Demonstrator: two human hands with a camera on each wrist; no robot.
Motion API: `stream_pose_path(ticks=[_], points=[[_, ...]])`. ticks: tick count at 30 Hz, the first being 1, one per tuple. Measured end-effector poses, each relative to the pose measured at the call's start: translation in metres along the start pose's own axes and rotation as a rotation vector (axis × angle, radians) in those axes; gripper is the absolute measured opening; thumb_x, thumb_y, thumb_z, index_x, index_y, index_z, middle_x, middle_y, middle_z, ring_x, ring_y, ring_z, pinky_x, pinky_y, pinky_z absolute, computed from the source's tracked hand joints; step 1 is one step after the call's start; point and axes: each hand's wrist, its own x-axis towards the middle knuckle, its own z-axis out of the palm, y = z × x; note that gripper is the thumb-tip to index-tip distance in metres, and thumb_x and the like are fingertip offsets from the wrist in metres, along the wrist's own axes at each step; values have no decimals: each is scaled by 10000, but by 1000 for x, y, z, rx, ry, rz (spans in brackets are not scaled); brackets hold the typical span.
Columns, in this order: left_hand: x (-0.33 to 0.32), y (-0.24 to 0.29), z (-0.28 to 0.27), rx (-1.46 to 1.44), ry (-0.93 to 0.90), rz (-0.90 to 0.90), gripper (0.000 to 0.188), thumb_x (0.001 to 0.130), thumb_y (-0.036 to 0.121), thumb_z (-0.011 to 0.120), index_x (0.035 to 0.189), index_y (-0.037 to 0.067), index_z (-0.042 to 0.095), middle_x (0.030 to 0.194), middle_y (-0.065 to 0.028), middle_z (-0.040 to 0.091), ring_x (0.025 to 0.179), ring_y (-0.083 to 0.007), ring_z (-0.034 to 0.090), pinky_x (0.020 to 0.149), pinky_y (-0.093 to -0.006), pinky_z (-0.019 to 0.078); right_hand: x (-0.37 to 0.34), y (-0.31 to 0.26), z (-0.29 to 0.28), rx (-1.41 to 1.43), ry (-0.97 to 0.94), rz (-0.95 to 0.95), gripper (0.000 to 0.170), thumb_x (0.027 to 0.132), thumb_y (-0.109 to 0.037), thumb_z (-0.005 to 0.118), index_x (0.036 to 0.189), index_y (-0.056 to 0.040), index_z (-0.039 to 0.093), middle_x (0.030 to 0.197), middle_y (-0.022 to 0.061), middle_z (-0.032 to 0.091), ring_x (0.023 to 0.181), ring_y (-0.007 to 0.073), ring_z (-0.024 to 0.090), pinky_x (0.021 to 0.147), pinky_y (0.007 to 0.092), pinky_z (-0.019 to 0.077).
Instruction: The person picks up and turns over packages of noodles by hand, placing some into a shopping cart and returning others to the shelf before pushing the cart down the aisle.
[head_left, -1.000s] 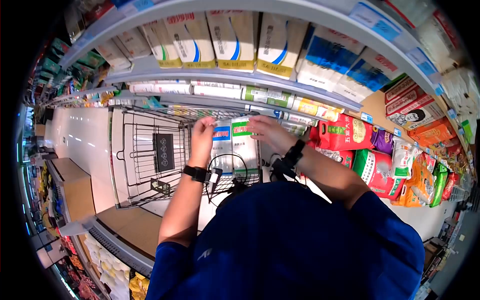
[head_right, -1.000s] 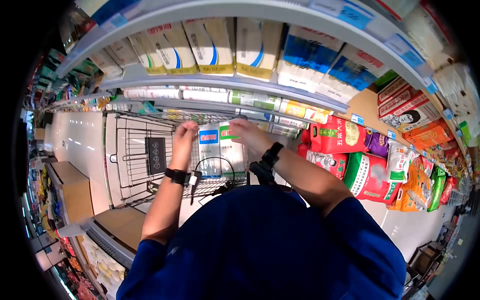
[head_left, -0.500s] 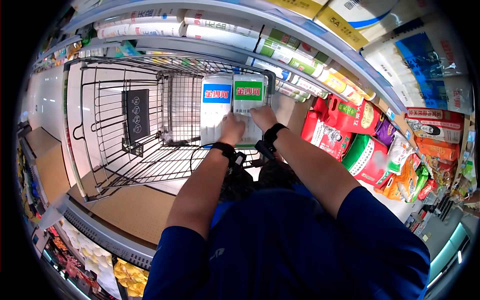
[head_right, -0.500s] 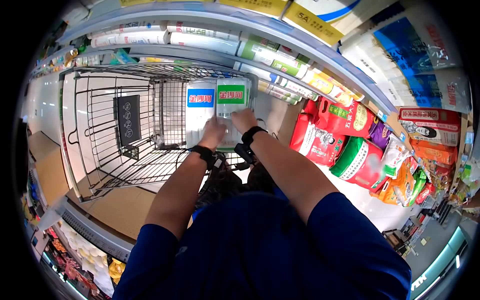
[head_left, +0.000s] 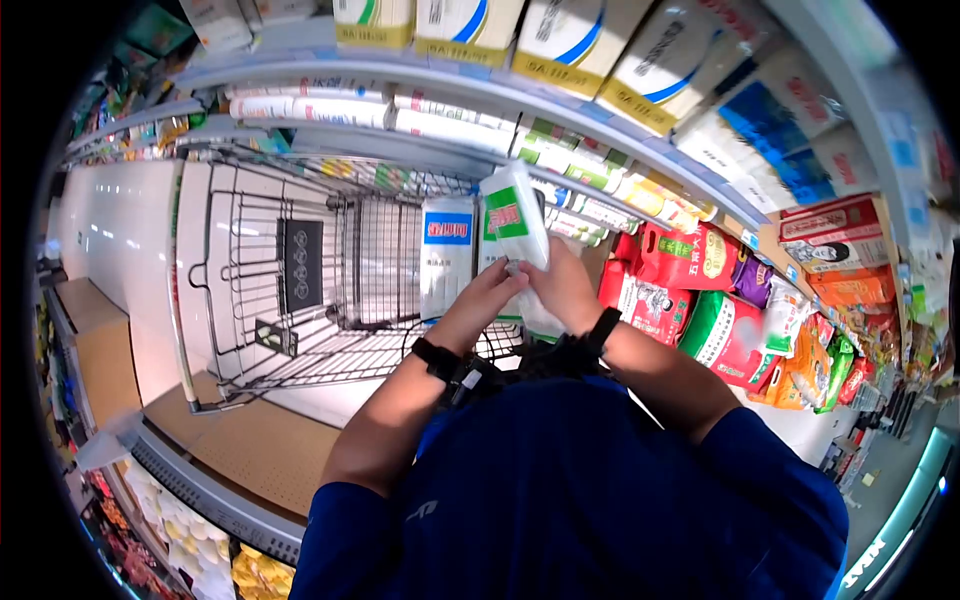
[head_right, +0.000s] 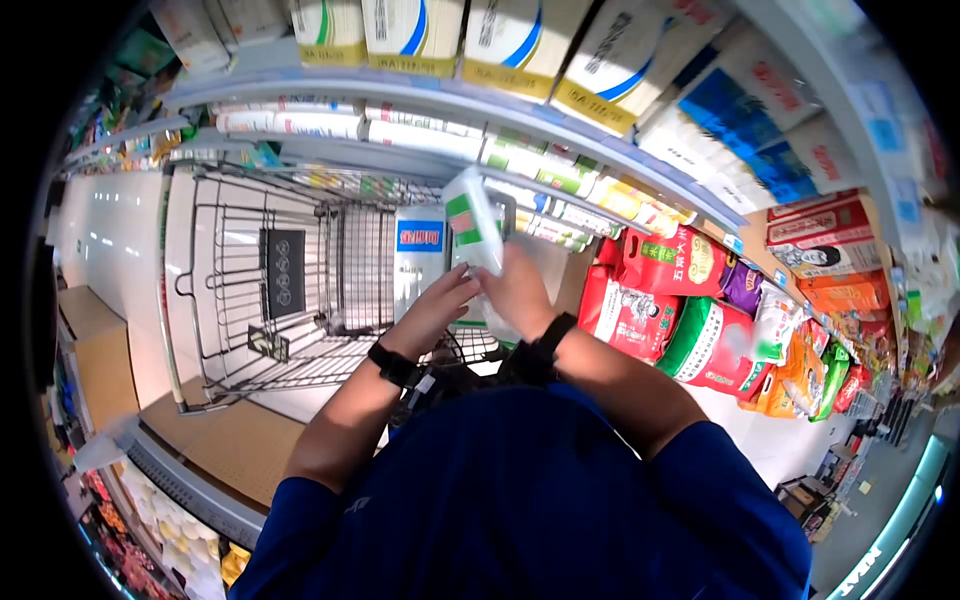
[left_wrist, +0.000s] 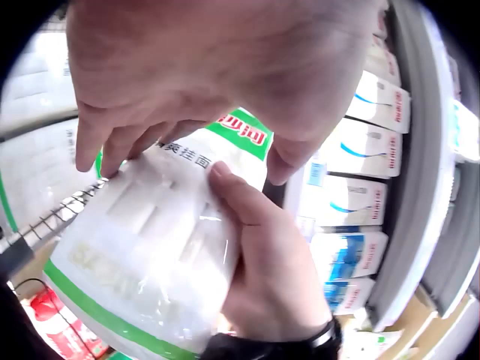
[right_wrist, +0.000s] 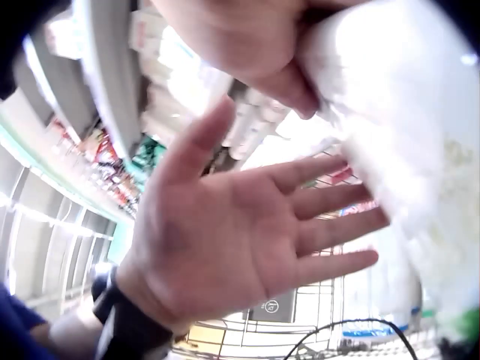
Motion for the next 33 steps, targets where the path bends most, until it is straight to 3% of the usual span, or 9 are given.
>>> stream_pose_path(ticks=[2,4,8,14,18,20,23,26,33], points=[[-3,11,3,-197,-115,138,666,931,449,581,1403,18,395,1343,-92,516,1262,-218,475,1056,-417,371,-27,-60,-15,-83,6,-7,364,849,-154,641,1154,20,544,1038,288,623,951,446,612,829,481,495],[-17,31,7,-350,-148,397,589,962,392,540,1393,17,398,1359,-126,509,1267,-242,484,1067,-417,387,-52,-99,-18,-283,105,-406,487,837,-106,630,1276,44,485,1288,299,519,1211,400,521,981,435,448],[-70,108,-1,-532,-193,484,525,927,257,545,1363,-6,418,1314,-148,549,1208,-278,536,1056,-416,417,-85,-156,-26,-540,182,-833,635,750,-87,663,1336,49,457,1453,254,372,1357,401,365,1107,457,330],[-122,151,1,-478,-344,582,600,900,274,566,1390,-19,380,1343,-169,525,1233,-301,521,1074,-422,390,-133,-217,-34,-497,289,-874,735,779,-156,698,1391,73,360,1463,282,342,1351,418,369,1119,494,297],[-148,150,32,-3,-452,804,870,896,385,604,1502,-32,140,1550,-163,229,1438,-286,245,1178,-386,181,-112,-214,-36,-28,354,-846,868,733,-196,765,1406,89,296,1481,287,304,1373,399,344,1106,463,319],[-164,146,54,184,-281,878,826,937,312,572,1485,-84,97,1536,-258,208,1448,-352,188,1162,-411,186,-106,-212,-53,358,156,-696,696,765,-118,757,1364,17,428,1336,192,520,1191,248,539,999,363,434],[-181,140,60,1009,161,1073,783,935,330,564,1474,-82,173,1477,-407,184,1417,-509,144,1157,-489,168,-97,-205,-76,695,80,-538,426,827,-71,726,1216,19,576,1160,96,647,1034,161,603,900,300,487],[-199,159,66,1253,280,1089,711,869,181,607,1462,-39,282,1500,-320,262,1420,-429,241,1145,-440,240,-99,-214,-107,795,65,-597,385,823,-72,749,1169,20,607,1147,85,656,1024,152,608,896,295,490],[-197,252,122,1175,101,1560,817,825,102,569,1508,-15,135,1523,-295,230,1407,-405,286,1147,-409,257,-126,-311,-252,-26,330,-1102,421,830,-51,734,1219,9,585,1169,89,654,1038,171,607,916,319,485]])
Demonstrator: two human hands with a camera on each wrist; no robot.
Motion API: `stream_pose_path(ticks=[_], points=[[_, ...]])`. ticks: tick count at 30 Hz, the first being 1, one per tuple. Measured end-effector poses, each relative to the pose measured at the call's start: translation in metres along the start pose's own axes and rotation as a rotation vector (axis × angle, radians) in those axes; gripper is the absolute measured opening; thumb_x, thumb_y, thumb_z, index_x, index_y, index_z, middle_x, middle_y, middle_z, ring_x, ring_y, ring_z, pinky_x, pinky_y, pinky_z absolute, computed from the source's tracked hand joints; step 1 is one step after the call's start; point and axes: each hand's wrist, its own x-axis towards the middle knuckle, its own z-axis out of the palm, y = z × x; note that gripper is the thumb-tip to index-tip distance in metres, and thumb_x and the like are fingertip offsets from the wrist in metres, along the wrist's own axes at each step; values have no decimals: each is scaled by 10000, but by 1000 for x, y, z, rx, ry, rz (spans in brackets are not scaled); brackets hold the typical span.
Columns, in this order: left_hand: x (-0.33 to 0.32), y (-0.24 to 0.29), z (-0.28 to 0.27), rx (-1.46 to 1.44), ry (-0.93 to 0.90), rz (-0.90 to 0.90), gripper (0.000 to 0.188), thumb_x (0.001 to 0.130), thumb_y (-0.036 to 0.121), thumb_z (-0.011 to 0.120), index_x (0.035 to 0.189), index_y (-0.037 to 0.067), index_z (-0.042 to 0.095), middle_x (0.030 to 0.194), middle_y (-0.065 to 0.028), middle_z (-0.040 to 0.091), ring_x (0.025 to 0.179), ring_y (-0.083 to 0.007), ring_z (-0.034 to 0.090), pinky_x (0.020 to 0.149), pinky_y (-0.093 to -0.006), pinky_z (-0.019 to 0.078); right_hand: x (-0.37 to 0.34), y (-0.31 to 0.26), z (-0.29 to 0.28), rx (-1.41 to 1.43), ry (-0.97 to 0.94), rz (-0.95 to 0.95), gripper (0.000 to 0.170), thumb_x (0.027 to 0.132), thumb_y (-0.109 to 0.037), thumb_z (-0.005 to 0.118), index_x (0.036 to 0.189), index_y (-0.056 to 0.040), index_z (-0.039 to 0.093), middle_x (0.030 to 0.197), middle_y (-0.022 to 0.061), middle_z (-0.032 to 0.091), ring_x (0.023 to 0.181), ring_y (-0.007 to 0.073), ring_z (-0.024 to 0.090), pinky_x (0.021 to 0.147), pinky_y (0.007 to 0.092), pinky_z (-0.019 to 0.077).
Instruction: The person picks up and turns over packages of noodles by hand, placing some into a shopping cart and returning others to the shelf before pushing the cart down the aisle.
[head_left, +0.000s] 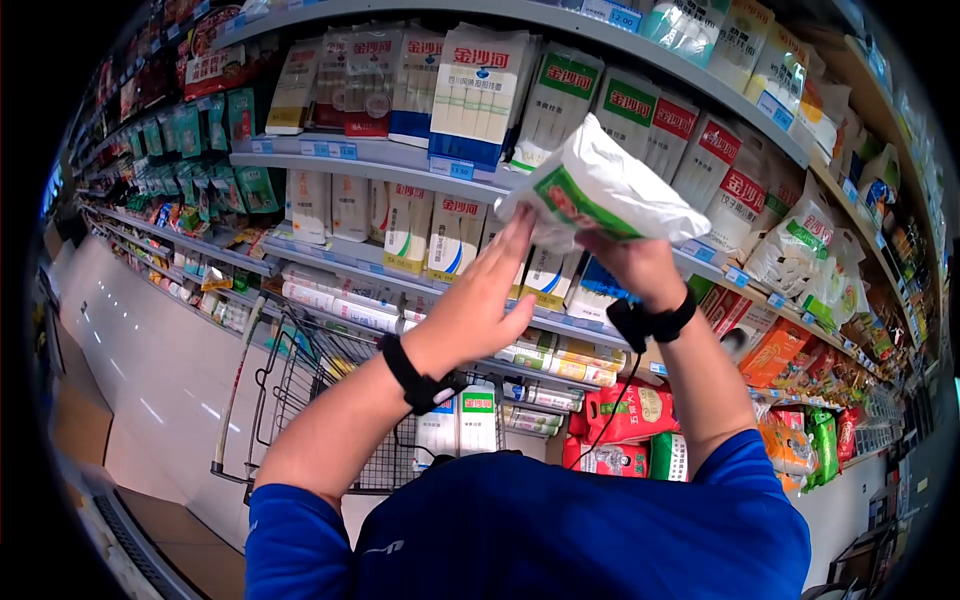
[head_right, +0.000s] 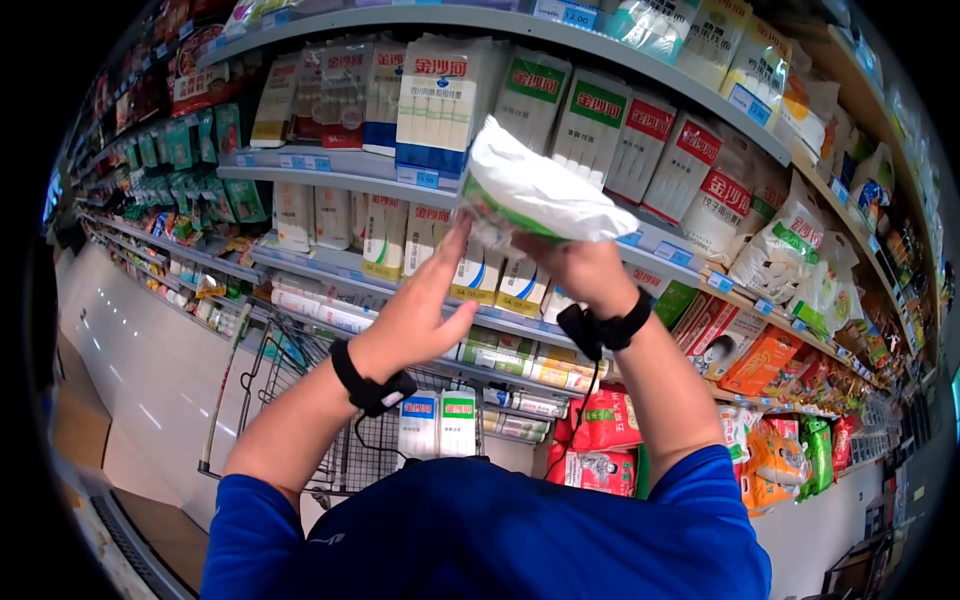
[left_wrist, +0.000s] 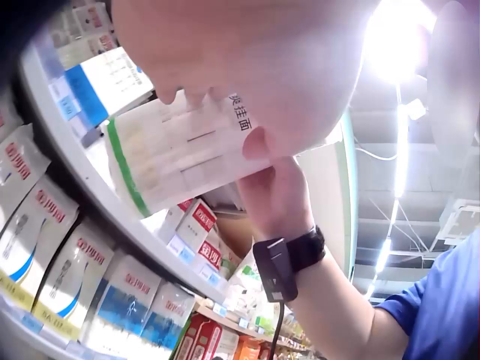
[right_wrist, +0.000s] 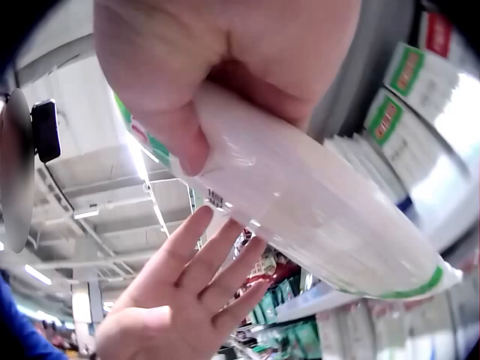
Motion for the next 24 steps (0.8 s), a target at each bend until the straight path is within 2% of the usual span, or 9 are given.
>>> stream_pose_path(ticks=[2,8,11,14,17,18,19,21,24], points=[[39,-5,1,-51,54,54,861,823,100,553,1516,-15,54,1521,-303,223,1407,-397,291,1147,-387,260,37,6,-26,-42,-62,-83,412,839,-43,722,1224,9,585,1161,90,658,1034,174,610,912,322,487],[132,-62,10,-21,103,-55,750,880,86,534,1511,-5,139,1508,-269,292,1412,-359,300,1126,-366,291,113,82,-52,237,-20,55,360,854,-11,691,1204,-9,608,1144,71,661,1027,139,600,900,298,476],[142,-83,15,47,94,-82,716,887,52,503,1512,8,157,1513,-261,291,1420,-346,288,1134,-360,279,132,121,-46,337,-38,179,410,848,33,683,1240,-12,572,1186,65,639,1081,163,584,943,316,462],[143,-117,27,106,69,-106,669,879,49,503,1485,-13,226,1531,-274,238,1424,-360,267,1146,-361,264,143,160,-41,552,-97,285,499,820,-44,731,1273,14,529,1230,135,608,1100,210,587,966,346,460],[137,-147,42,272,16,-67,649,857,81,526,1455,-15,293,1523,-310,198,1383,-399,313,1136,-380,294,158,177,-39,656,-143,298,394,844,-99,722,1198,17,591,1166,90,650,1058,207,616,945,359,474],[132,-160,50,319,23,-30,640,854,94,525,1449,-1,309,1519,-317,196,1375,-402,322,1129,-386,306,164,180,-40,455,-207,406,341,901,-148,666,1207,-16,590,1191,78,638,1069,177,608,933,342,476],[127,-164,56,325,17,-48,627,851,92,531,1437,1,327,1517,-314,202,1368,-407,329,1122,-385,318,176,195,-38,41,-204,349,312,930,-168,627,1191,0,596,1149,82,651,999,170,628,873,322,491],[117,-172,67,467,-48,-75,578,846,79,554,1394,1,388,1479,-293,311,1328,-398,394,1098,-388,350,165,148,-22,-506,28,410,498,819,-341,716,1040,102,651,1018,281,675,953,349,677,831,427,513],[105,-168,68,621,-127,-34,636,827,234,588,1361,-65,412,1399,-268,443,1310,-365,425,1127,-430,298,164,160,-13,-883,167,199,424,790,-288,730,961,89,637,958,309,655,941,413,646,816,439,508]])
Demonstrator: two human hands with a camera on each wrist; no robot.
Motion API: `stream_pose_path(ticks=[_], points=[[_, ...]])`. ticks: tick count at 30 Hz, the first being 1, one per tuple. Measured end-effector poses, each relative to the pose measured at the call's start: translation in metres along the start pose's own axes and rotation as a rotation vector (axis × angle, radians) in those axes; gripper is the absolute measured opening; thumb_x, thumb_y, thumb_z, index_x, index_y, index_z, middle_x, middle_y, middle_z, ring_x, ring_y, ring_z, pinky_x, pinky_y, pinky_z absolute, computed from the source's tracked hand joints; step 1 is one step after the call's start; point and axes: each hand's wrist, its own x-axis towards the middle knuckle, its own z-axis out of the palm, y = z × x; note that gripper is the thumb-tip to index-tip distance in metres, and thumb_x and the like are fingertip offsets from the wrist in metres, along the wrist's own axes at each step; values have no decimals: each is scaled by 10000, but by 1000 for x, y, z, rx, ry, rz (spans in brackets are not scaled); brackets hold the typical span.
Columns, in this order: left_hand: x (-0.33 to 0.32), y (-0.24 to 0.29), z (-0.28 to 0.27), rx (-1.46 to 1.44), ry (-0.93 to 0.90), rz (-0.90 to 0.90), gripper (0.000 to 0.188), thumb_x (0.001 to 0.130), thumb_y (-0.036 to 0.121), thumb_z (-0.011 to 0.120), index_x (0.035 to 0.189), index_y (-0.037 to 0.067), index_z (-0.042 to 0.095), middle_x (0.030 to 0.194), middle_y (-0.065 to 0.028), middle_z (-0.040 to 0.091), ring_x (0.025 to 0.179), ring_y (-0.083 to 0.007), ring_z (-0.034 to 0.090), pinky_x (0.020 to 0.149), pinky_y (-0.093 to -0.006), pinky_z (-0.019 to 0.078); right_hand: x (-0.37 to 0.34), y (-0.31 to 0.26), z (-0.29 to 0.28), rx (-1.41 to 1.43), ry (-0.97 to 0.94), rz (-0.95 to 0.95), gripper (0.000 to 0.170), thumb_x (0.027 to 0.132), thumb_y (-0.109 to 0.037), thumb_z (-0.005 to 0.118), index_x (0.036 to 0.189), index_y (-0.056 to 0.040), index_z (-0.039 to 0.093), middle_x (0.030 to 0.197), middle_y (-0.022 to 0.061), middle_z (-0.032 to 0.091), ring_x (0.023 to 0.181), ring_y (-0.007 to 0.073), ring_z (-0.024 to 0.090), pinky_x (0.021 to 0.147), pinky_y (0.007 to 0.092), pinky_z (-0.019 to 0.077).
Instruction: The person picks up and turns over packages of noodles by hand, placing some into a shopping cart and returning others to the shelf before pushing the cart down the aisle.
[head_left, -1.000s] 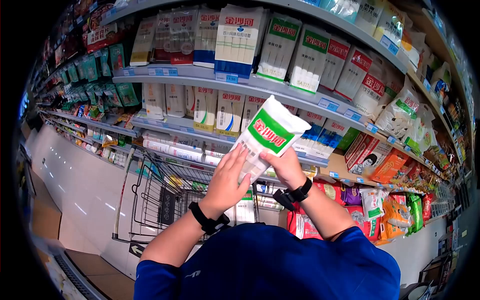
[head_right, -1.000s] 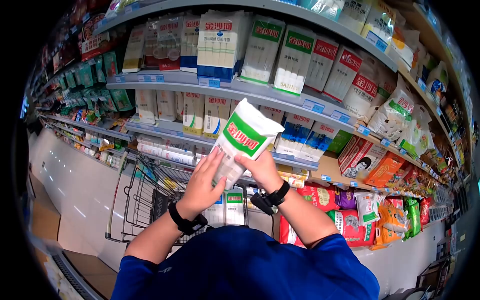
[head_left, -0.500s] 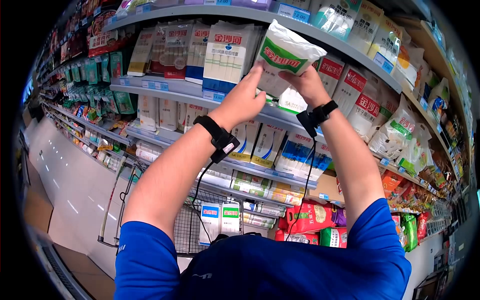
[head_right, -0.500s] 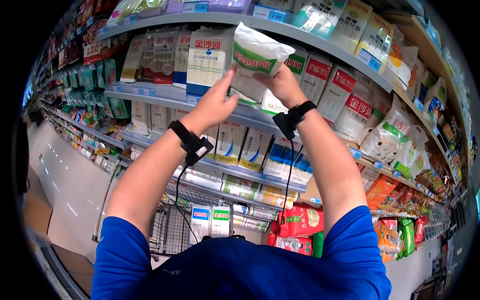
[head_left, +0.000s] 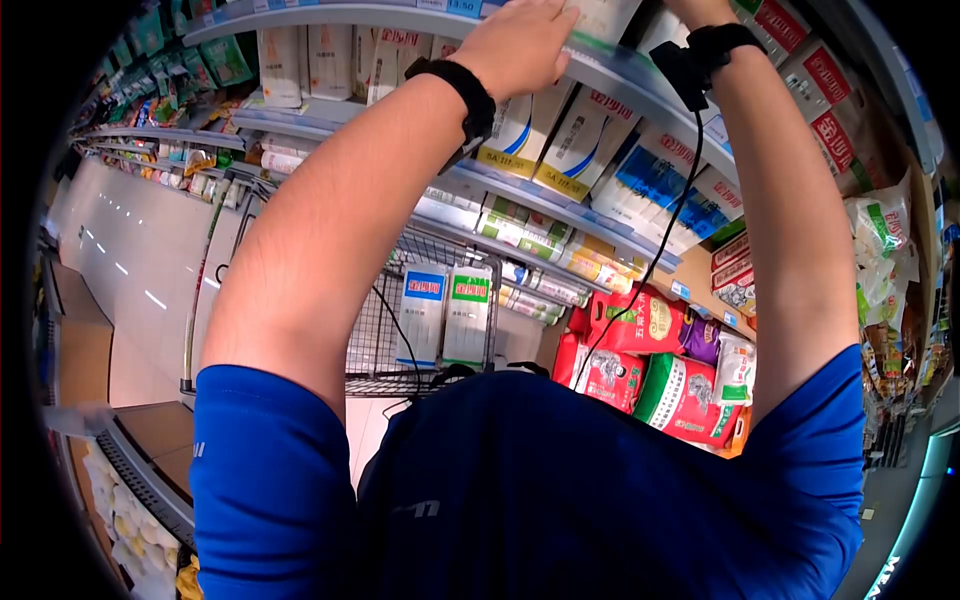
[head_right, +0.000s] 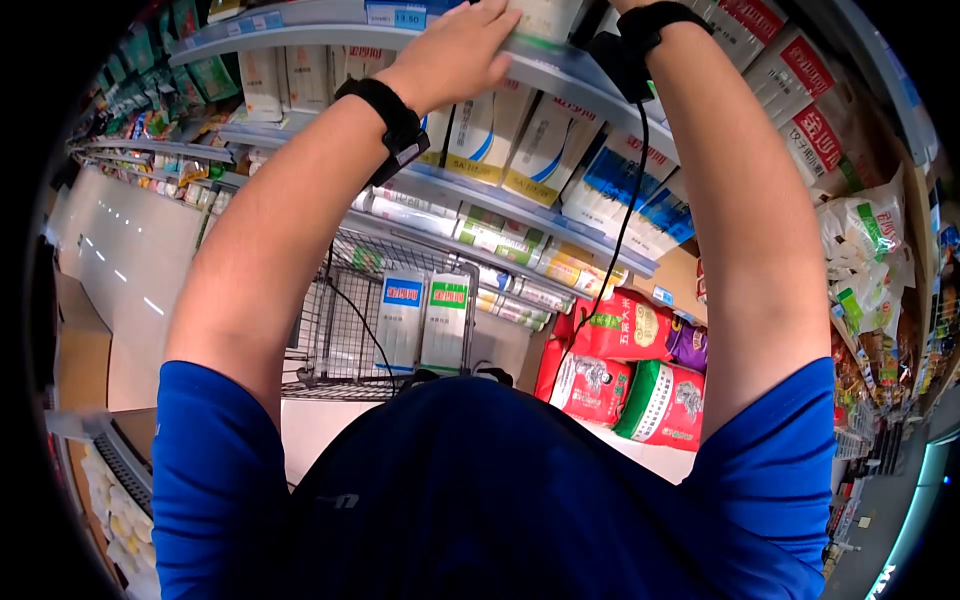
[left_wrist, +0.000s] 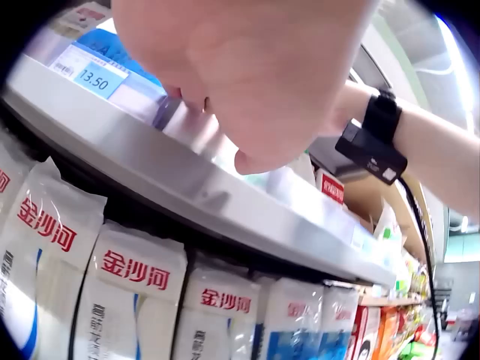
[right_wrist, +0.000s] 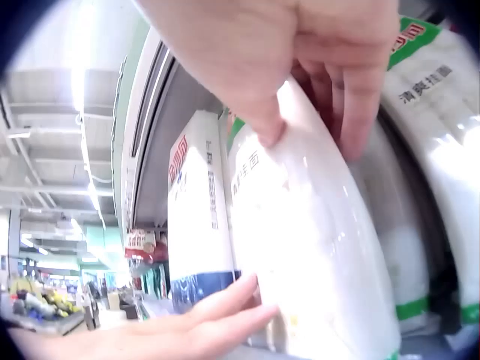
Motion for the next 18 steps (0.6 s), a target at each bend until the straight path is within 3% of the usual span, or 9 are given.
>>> stream_pose_path(ticks=[5,9,11,12,13,14,15,16,18], points=[[-5,5,15,31,112,2,615,861,267,548,1347,-86,415,1391,-277,444,1311,-372,417,1131,-448,282,-7,20,26,-46,127,40,347,788,-158,676,1034,70,589,995,286,653,987,416,629,852,436,503],[-14,8,18,3,158,-7,624,850,245,556,1355,-87,400,1393,-282,434,1339,-377,380,1143,-443,268,-24,27,24,113,-147,-2,462,807,-151,624,1199,78,540,1029,258,663,984,376,647,868,373,509],[-24,13,18,-122,275,10,624,832,186,564,1360,-93,383,1391,-292,424,1350,-397,358,1152,-443,256,-57,16,21,840,53,-84,406,827,-185,644,1143,67,601,1021,236,679,974,337,659,855,367,508],[-34,19,11,-286,334,-17,620,809,121,568,1366,-76,382,1402,-296,398,1348,-424,340,1152,-453,254,-87,-17,5,990,161,47,378,840,-224,645,1075,71,630,991,244,681,951,342,663,836,377,511],[-52,30,5,-328,490,-64,577,809,126,597,1334,-53,440,1281,-303,515,1253,-424,461,1070,-454,368,-118,-45,-12,1133,273,187,372,853,-264,646,1008,74,658,961,252,683,928,347,667,817,388,515],[-70,30,13,-407,487,-97,528,821,109,573,1310,-50,452,1306,-286,497,1221,-411,484,1048,-441,384,-150,-14,-17,917,-9,-41,246,936,-151,614,1142,-18,629,979,26,672,805,128,621,766,267,503],[-94,28,26,-481,484,-131,481,833,91,549,1287,-46,463,1332,-270,478,1189,-398,508,1026,-428,400,-185,-36,-20,1049,-131,3,216,947,-132,580,1117,-4,623,990,42,669,871,128,621,808,266,495],[-124,32,45,-593,466,-303,434,834,85,558,1244,-34,487,1272,-249,512,1148,-382,524,1003,-427,410,-222,-38,-7,1077,-284,65,229,949,-97,555,1154,-2,593,1066,66,660,978,134,617,856,268,487],[-197,50,93,-828,345,-701,340,861,66,541,1189,-17,520,1175,-205,567,1103,-337,545,966,-406,426,-306,-47,39,1256,-577,439,312,953,-75,527,1257,-5,527,1194,75,620,1133,161,576,922,280,474]])
